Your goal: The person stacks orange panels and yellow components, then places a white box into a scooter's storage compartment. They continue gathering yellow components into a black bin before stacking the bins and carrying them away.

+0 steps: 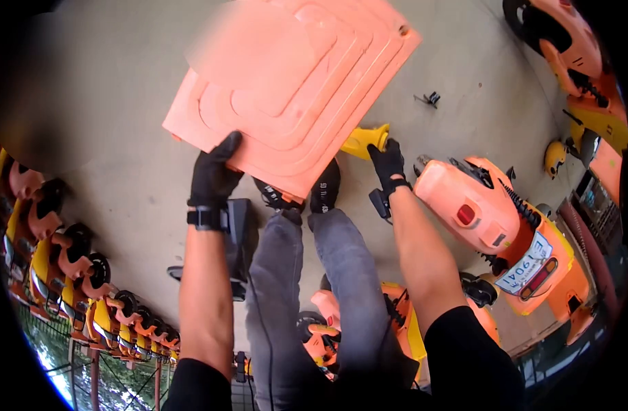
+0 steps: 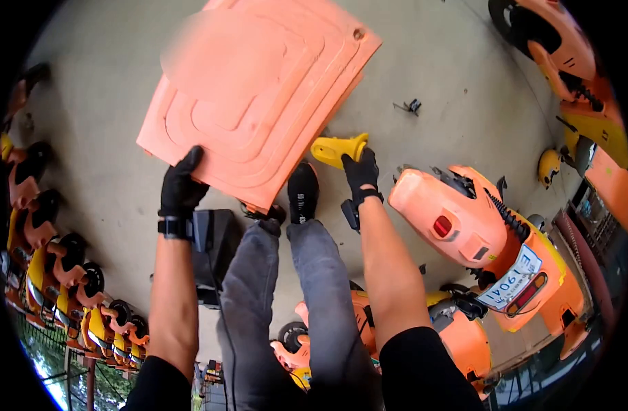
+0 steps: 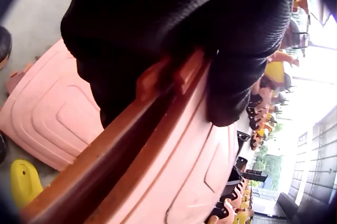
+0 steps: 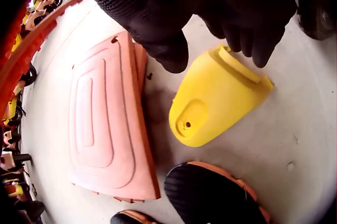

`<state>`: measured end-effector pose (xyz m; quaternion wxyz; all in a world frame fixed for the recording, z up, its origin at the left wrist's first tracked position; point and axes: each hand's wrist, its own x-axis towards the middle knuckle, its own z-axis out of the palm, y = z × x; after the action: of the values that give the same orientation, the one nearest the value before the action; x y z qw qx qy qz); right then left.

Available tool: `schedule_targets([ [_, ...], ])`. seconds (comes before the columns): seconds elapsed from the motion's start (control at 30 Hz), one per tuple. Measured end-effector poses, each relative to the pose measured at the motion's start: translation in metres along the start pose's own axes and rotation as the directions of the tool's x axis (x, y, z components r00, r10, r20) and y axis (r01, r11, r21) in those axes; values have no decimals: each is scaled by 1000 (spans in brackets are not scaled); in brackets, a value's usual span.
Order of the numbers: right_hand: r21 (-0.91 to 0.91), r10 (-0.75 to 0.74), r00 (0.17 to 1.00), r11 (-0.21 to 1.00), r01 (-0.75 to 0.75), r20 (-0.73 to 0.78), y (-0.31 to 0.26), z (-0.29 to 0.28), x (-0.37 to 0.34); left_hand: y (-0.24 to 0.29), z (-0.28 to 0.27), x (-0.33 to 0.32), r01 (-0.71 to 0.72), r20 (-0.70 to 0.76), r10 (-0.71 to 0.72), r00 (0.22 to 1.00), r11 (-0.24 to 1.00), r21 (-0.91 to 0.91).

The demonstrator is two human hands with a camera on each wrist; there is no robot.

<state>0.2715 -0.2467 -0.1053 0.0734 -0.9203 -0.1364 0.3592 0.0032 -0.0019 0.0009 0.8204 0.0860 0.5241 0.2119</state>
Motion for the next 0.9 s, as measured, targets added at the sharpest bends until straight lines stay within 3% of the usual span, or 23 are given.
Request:
schedule_targets([
  [0.03,13,-7,999,1000,8,-37,8,-8,-7,1,6,-4,68,101,-59,993,993,-92],
  [0.07,217,-51,998,975,39,48,9,87,51,-25,-50,68,45,77,-38,996,995,-91],
  [0.13,241,28,999,970,-38,43,5,82,53,-49,-65,97,115,120,-105,987,990,-79],
  [0.2,198,69,996,977,-78,51,3,69,52,-70,-75,113,115,44,-115,992,993,14],
  [0.3,229,12,999,973,-22,46,16,72,60,-82,-89,120,116,-3,-117,993,988,101],
  [0.33,226,14,999,974,-25,47,19,68,59,-82,-91,120,171,-120,-142,982,945,279],
  [0.37,79,-53,987,995,65,-149,16,63,58,-79,-94,118,233,-247,-132,960,865,444],
  [0.4,-76,-147,936,989,129,-319,1,57,51,-79,-96,116,198,-251,-69,966,818,539],
  [0.47,326,-32,978,940,98,-204,-37,17,31,-77,-96,106,191,-313,-7,950,805,561],
  [0.5,420,-87,977,892,164,-196,-50,2,22,-84,-96,102,236,-494,129,860,758,608],
  [0.53,504,-142,970,834,226,-198,-59,-13,14,-84,-97,94,230,-468,178,865,690,687],
  [0.57,479,-207,956,831,284,-208,-66,-23,3,-82,-84,79,116,-331,168,928,716,689],
  [0.6,523,-238,971,827,207,-9,-81,-41,-11,-81,-63,61,2,-182,163,970,739,673],
  [0.67,545,-472,830,798,258,297,-98,-55,-33,-65,-2,17,-84,104,31,994,824,560],
  [0.7,536,-562,765,770,346,313,-102,-51,-46,-62,14,0,-68,193,-39,980,852,519],
  [0.73,633,-472,721,772,60,508,-131,-67,-68,-56,29,-13,13,248,-165,955,854,521],
  [0.77,579,-511,643,805,125,571,-132,-69,-71,-52,32,-23,76,233,-268,935,791,606],
  [0.8,592,-564,627,782,195,538,-133,-68,-72,-47,30,-34,138,202,-369,907,715,686],
  [0.87,564,-418,599,823,-69,683,-136,-97,-47,-43,32,-56,124,80,-236,969,735,667],
  [0.9,539,-456,677,836,103,578,-119,-99,-18,-39,24,-63,99,3,-161,987,623,776],
])
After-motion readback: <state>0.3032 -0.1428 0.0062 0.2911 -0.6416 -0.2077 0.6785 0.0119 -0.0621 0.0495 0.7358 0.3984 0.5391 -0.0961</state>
